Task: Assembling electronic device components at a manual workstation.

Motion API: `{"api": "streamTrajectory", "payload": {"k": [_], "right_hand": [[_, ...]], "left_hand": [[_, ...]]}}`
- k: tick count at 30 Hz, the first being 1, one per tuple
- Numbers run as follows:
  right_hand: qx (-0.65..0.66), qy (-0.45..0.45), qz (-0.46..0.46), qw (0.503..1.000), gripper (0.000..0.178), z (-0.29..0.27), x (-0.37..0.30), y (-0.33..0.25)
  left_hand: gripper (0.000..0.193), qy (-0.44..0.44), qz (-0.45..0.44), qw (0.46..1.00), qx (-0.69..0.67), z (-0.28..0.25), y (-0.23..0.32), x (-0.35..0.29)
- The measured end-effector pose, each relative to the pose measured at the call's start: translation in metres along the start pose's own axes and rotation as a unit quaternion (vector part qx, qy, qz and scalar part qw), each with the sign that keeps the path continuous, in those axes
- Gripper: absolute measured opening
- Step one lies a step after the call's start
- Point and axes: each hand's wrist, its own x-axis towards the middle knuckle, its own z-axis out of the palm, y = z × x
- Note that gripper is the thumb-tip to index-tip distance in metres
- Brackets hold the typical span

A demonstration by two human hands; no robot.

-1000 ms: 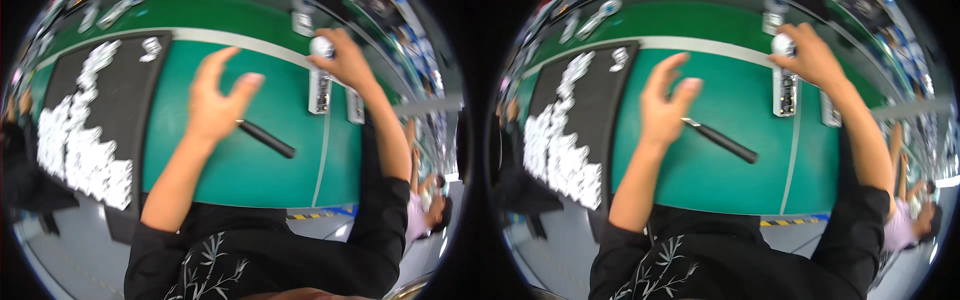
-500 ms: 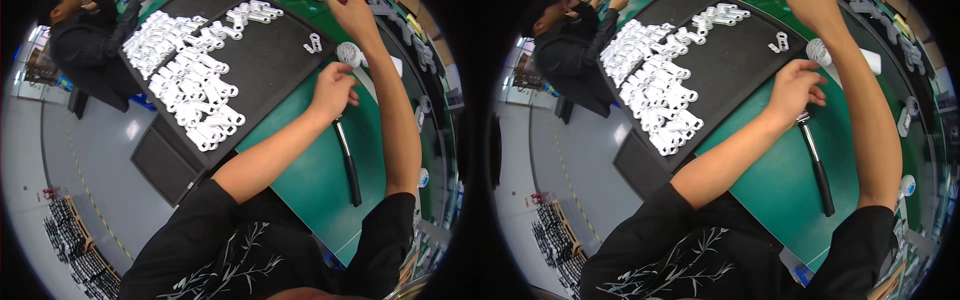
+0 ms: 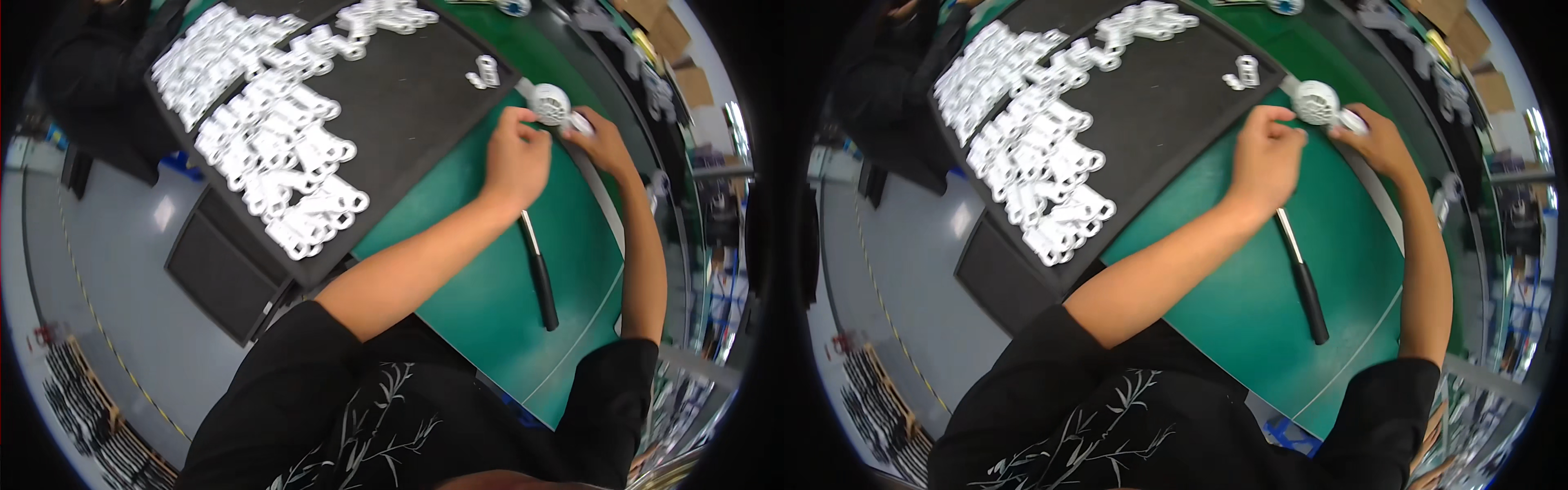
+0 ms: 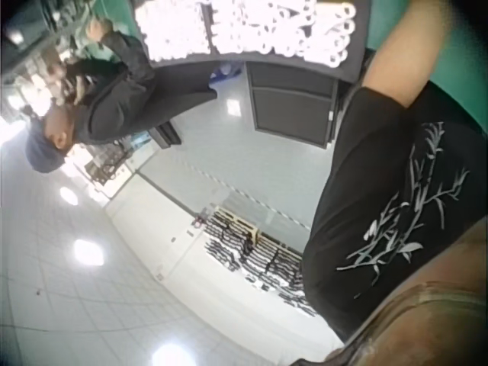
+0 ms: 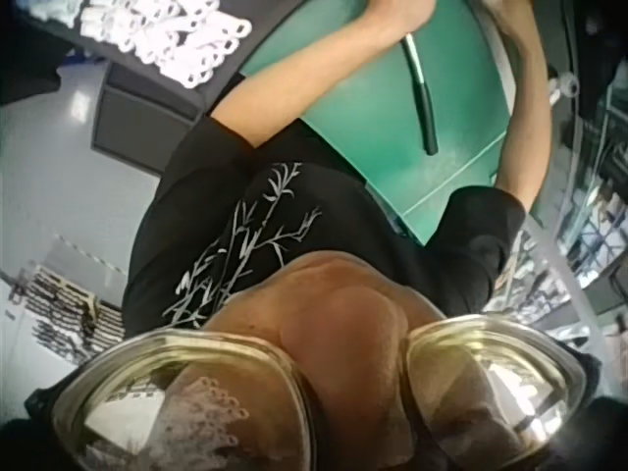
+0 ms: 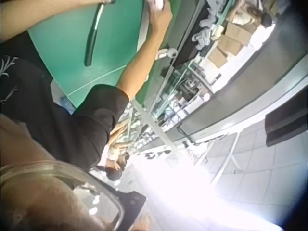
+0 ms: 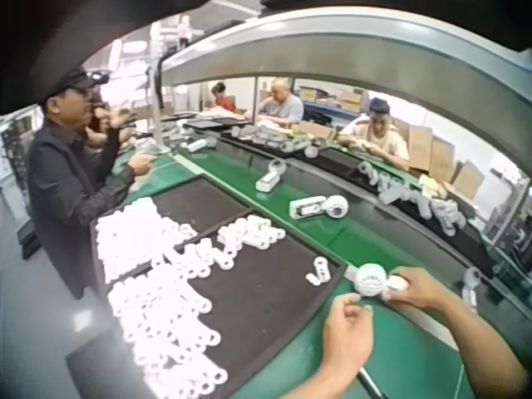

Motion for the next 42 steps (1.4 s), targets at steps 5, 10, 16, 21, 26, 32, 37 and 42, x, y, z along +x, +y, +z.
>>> {"api": "streamTrajectory", "payload": {"k": [5, 10, 16, 21, 26, 32, 37, 42], "right_hand": [[0.036, 0.121, 0.100, 0.987, 0.043, 0.004, -0.008, -0.043], [0.217, 0.196, -0.033, 0.956, 0.030, 0.004, -0.032, -0.149], [0.118, 0.037, -0.313, 0.942, 0.017, 0.055, -0.025, -0.265], [0.089, -0.020, -0.285, 0.954, 0.015, 0.114, 0.004, -0.290], [0.084, -0.043, -0.278, 0.956, 0.016, 0.124, 0.000, -0.297], [0.075, 0.002, -0.270, 0.960, 0.013, 0.108, -0.005, -0.291], [0.213, 0.026, -0.180, 0.960, 0.017, 0.064, -0.030, -0.267], [0.397, 0.124, -0.129, 0.901, 0.026, 0.013, -0.078, -0.206]], "left_hand": [[0.046, 0.017, -0.045, 0.999, -0.014, 0.017, 0.004, 0.000], [0.060, 0.023, -0.036, 0.995, -0.090, -0.001, 0.012, 0.010], [0.050, -0.058, 0.039, 0.994, -0.083, 0.002, 0.001, 0.011], [0.066, -0.156, -0.147, 0.975, -0.055, -0.008, 0.022, 0.009], [0.059, -0.064, -0.157, 0.979, -0.113, -0.008, 0.001, 0.017], [0.044, -0.067, -0.094, 0.980, -0.164, -0.002, 0.018, 0.010], [0.045, -0.093, -0.174, 0.957, -0.214, -0.005, 0.041, 0.003], [0.042, -0.158, -0.056, 0.963, -0.210, -0.012, 0.016, 0.007]]}}
